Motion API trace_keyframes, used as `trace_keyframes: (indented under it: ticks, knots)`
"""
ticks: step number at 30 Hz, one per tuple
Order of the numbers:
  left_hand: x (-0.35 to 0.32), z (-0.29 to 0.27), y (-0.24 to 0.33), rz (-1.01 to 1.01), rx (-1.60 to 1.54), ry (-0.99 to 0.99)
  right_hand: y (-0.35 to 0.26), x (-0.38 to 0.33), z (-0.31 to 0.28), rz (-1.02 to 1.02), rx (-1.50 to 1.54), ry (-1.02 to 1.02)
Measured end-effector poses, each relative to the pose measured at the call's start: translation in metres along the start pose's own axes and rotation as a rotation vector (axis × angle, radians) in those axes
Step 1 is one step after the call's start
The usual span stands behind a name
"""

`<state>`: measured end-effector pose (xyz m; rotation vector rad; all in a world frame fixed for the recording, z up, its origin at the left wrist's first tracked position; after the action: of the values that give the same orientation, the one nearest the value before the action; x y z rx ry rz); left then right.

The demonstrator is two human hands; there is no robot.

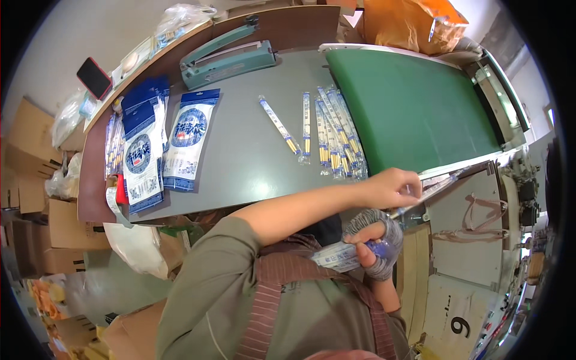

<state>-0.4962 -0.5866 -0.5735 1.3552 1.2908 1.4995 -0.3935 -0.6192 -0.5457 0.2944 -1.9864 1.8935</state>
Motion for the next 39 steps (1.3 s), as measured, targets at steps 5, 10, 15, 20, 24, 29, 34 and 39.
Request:
trace_keyframes:
  ticks: [5, 10, 15, 20, 24, 29, 34, 39]
  knots:
    - [0.031, 0.020, -0.026, 0.249, 0.292, 0.072, 0.010, -0.005, 0.010, 0.137, 0.104, 0.063]
    - [-0.024, -0.019, -0.017, 0.178, 0.131, 0.064, 0.012, 0.015, 0.029, 0.080, 0.026, 0.016]
    - [-0.204, -0.138, 0.030, 0.022, 0.475, 0.703, 0.072, 0.034, 0.051, 0.278, 0.333, 0.059]
    - [-0.488, -0.224, 0.128, -0.167, 1.198, 1.598, 0.116, 0.080, 0.124, 0.457, 0.343, -0.189]
    - [-0.544, -0.207, 0.160, -0.636, 1.351, 1.122, 0.138, 0.099, 0.169, 0.542, 0.357, -0.294]
    - [-0.555, -0.170, 0.113, -0.792, 1.322, 0.830, 0.148, 0.111, 0.196, 0.591, 0.343, -0.333]
    - [-0.548, -0.175, 0.117, -0.587, 1.348, 0.919, 0.140, 0.114, 0.221, 0.611, 0.276, -0.357]
    - [-0.559, -0.175, 0.103, -0.644, 1.361, 0.808, 0.139, 0.114, 0.219, 0.620, 0.262, -0.341]
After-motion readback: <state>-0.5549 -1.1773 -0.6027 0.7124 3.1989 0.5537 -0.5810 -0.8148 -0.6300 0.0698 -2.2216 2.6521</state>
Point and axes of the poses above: each hand's wrist, its own x-axis towards the middle knuckle, its own z-axis out of the palm, y = z × x, the point moved 5 cm from there along x, towards the middle knuckle, and after that the axes turned 4 degrees about -y, right-handed, at the moved point
